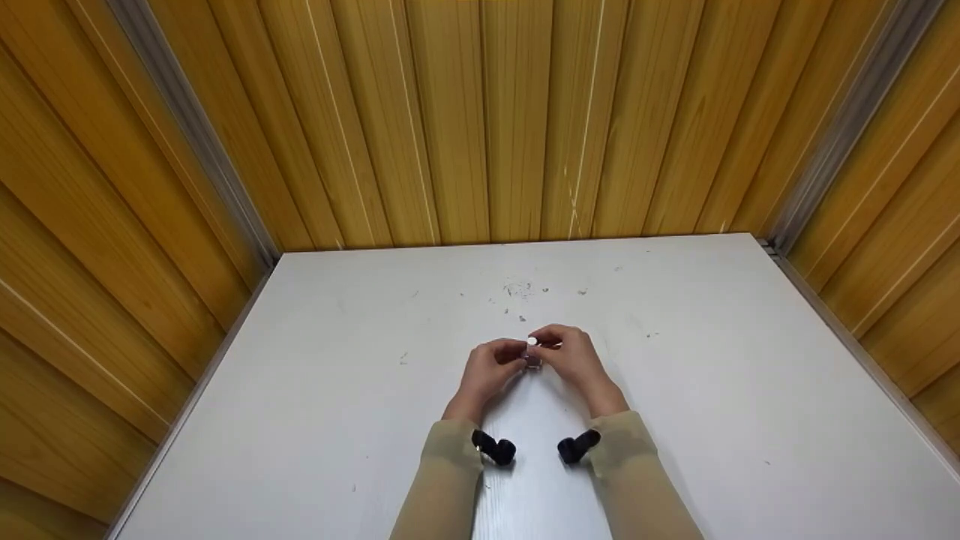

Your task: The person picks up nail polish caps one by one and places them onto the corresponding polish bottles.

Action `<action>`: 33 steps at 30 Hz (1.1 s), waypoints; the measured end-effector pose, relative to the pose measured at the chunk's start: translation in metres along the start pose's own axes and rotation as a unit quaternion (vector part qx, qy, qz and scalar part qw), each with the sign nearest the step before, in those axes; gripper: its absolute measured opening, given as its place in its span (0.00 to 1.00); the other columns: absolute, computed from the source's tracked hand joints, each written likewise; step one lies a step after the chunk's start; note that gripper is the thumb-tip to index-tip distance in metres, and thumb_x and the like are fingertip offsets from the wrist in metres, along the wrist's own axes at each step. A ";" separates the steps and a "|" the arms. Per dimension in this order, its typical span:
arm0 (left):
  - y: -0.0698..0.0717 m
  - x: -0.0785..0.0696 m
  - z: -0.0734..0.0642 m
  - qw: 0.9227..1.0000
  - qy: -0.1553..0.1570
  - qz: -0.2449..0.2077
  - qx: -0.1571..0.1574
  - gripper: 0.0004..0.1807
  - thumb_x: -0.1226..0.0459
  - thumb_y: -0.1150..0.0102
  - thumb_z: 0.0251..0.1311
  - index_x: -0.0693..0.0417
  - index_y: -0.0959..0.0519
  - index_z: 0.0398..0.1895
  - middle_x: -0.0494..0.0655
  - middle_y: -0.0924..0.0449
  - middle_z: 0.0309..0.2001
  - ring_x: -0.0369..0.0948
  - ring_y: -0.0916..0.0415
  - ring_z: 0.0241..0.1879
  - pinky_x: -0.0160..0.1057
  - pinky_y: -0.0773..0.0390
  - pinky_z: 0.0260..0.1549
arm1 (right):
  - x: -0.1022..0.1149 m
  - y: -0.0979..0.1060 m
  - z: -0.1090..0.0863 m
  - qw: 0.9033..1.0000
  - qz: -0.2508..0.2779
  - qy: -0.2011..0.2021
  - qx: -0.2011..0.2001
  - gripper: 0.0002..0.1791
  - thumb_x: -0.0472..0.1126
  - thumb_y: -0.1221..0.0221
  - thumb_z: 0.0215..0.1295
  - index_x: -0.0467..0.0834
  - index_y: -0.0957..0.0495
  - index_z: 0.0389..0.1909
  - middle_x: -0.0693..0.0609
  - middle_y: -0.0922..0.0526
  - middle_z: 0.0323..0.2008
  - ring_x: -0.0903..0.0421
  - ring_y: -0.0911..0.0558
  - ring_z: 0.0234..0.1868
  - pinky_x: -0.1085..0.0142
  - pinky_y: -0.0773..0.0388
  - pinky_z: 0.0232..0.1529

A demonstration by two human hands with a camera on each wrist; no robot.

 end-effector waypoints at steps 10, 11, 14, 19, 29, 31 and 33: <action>0.001 -0.002 -0.001 1.000 -0.006 -0.012 -0.001 0.16 0.75 0.33 0.60 0.64 0.15 0.52 0.59 0.11 0.48 0.51 0.13 0.51 0.43 0.16 0.54 | 0.000 0.001 0.001 1.000 0.002 0.008 0.002 0.09 0.33 0.28 0.59 0.38 0.12 0.41 0.44 0.09 0.40 0.50 0.12 0.42 0.61 0.15 0.46; 0.001 -0.003 -0.001 1.000 -0.005 -0.013 0.000 0.16 0.75 0.34 0.60 0.64 0.15 0.52 0.59 0.11 0.48 0.51 0.13 0.51 0.44 0.16 0.55 | -0.001 0.001 0.001 1.000 0.002 0.008 0.002 0.09 0.33 0.28 0.59 0.38 0.12 0.41 0.44 0.09 0.40 0.50 0.12 0.41 0.62 0.15 0.46; 0.001 -0.003 -0.001 1.000 -0.002 -0.011 -0.001 0.16 0.74 0.34 0.60 0.64 0.15 0.52 0.59 0.11 0.48 0.52 0.13 0.51 0.46 0.16 0.55 | -0.003 0.002 0.002 1.000 0.003 0.008 0.005 0.09 0.34 0.28 0.59 0.38 0.12 0.41 0.44 0.09 0.40 0.51 0.12 0.41 0.63 0.16 0.46; 0.000 -0.003 0.000 1.000 0.004 -0.002 0.000 0.17 0.74 0.33 0.60 0.62 0.15 0.54 0.58 0.11 0.49 0.51 0.13 0.52 0.45 0.16 0.56 | -0.006 0.003 0.002 1.000 0.002 0.005 0.012 0.10 0.35 0.28 0.60 0.39 0.12 0.42 0.44 0.09 0.41 0.52 0.13 0.41 0.63 0.16 0.47; 0.001 -0.001 0.001 0.999 0.003 -0.042 0.002 0.19 0.75 0.40 0.64 0.62 0.18 0.59 0.57 0.14 0.55 0.51 0.16 0.57 0.44 0.19 0.60 | -0.013 0.010 0.000 0.999 0.015 -0.028 -0.020 0.18 0.50 0.32 0.67 0.43 0.13 0.50 0.47 0.10 0.46 0.51 0.16 0.48 0.61 0.22 0.50; 0.003 -0.001 0.002 0.998 0.004 -0.062 -0.012 0.19 0.74 0.42 0.65 0.65 0.19 0.59 0.58 0.14 0.55 0.52 0.16 0.56 0.42 0.18 0.59 | -0.016 0.013 0.001 0.998 0.023 -0.036 -0.035 0.21 0.53 0.36 0.70 0.42 0.15 0.53 0.46 0.12 0.50 0.50 0.17 0.52 0.58 0.22 0.55; 0.006 0.000 0.004 0.996 0.014 -0.085 -0.030 0.18 0.73 0.43 0.68 0.66 0.20 0.60 0.59 0.14 0.55 0.51 0.16 0.56 0.40 0.17 0.56 | -0.018 0.016 0.003 0.997 0.032 -0.044 -0.046 0.24 0.54 0.39 0.73 0.42 0.18 0.59 0.44 0.14 0.57 0.48 0.19 0.56 0.54 0.23 0.59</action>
Point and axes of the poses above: each hand's wrist, its own z-axis towards the middle knuckle, its own y-axis out of the back of the hand, x = y × z, the point moved 5 cm from there along z, towards the middle knuckle
